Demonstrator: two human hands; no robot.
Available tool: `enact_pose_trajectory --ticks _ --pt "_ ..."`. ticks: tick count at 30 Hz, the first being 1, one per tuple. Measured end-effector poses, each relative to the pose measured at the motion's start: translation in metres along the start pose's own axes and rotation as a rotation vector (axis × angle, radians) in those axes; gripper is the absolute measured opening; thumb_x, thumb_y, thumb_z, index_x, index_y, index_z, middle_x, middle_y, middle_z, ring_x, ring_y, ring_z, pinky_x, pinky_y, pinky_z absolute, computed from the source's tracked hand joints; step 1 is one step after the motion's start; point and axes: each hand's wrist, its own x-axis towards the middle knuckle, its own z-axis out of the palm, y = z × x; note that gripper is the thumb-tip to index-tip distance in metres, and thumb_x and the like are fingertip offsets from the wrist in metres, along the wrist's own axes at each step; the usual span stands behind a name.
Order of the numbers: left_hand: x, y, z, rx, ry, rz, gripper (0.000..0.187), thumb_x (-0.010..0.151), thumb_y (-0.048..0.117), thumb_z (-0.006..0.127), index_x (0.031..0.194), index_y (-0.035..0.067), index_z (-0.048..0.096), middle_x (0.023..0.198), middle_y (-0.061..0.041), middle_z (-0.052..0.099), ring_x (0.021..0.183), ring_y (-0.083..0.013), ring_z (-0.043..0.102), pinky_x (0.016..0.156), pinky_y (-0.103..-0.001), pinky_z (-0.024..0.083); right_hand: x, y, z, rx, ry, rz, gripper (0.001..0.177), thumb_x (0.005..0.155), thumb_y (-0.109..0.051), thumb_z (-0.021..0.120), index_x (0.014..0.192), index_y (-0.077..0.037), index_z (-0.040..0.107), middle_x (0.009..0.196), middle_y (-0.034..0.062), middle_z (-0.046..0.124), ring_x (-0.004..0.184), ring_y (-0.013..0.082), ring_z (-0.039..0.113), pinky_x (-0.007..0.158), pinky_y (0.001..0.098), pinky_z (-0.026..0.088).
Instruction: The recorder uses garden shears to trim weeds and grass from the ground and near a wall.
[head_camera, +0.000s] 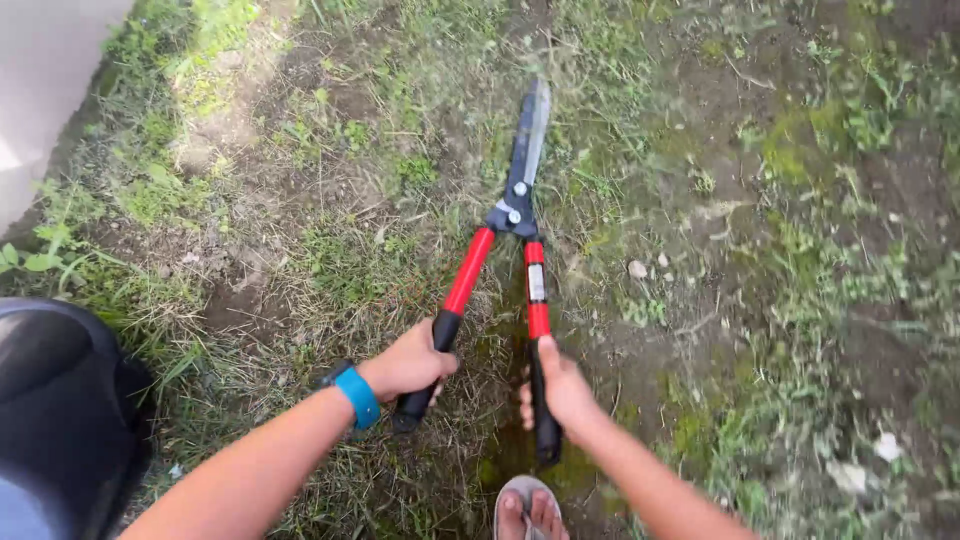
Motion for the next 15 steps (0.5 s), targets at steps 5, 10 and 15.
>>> enact_pose_trajectory --ticks 5,10,15 --pt "-0.015 0.019 -0.064 0.016 -0.164 -0.085 0.033 0.082 0.003 0.066 0.106 0.011 0.045 0.059 -0.002 0.051 0.042 -0.0139 0.052 0.037 -0.032 0.045 -0.058 -0.026 -0.099 -0.17 0.032 -0.035 0.056 0.099 -0.059 0.043 0.091 -0.005 0.057 0.053 0.0059 0.052 0.037 0.0195 0.049 0.036 0.0357 0.042" --pt "-0.046 0.017 -0.079 0.325 -0.281 -0.235 0.042 0.081 0.004 0.068 0.119 0.012 0.052 0.061 -0.002 0.054 0.042 -0.0138 0.054 0.038 -0.031 0.047 -0.107 0.086 -0.218 -0.429 0.099 0.088 0.07 0.104 -0.058 0.044 0.081 0.006 0.059 0.048 0.009 0.054 0.032 0.0228 0.053 0.033 0.0358 0.045" --pt "-0.06 -0.003 -0.034 0.499 -0.365 -0.338 0.056 0.082 0.006 0.067 0.133 0.017 0.048 0.064 -0.002 0.055 0.045 -0.0147 0.057 0.041 -0.032 0.05 -0.1 0.195 -0.258 -0.319 0.157 0.186 0.048 0.102 -0.054 0.05 0.103 -0.008 0.066 0.059 0.0044 0.059 0.045 0.0158 0.057 0.043 0.0316 0.045"
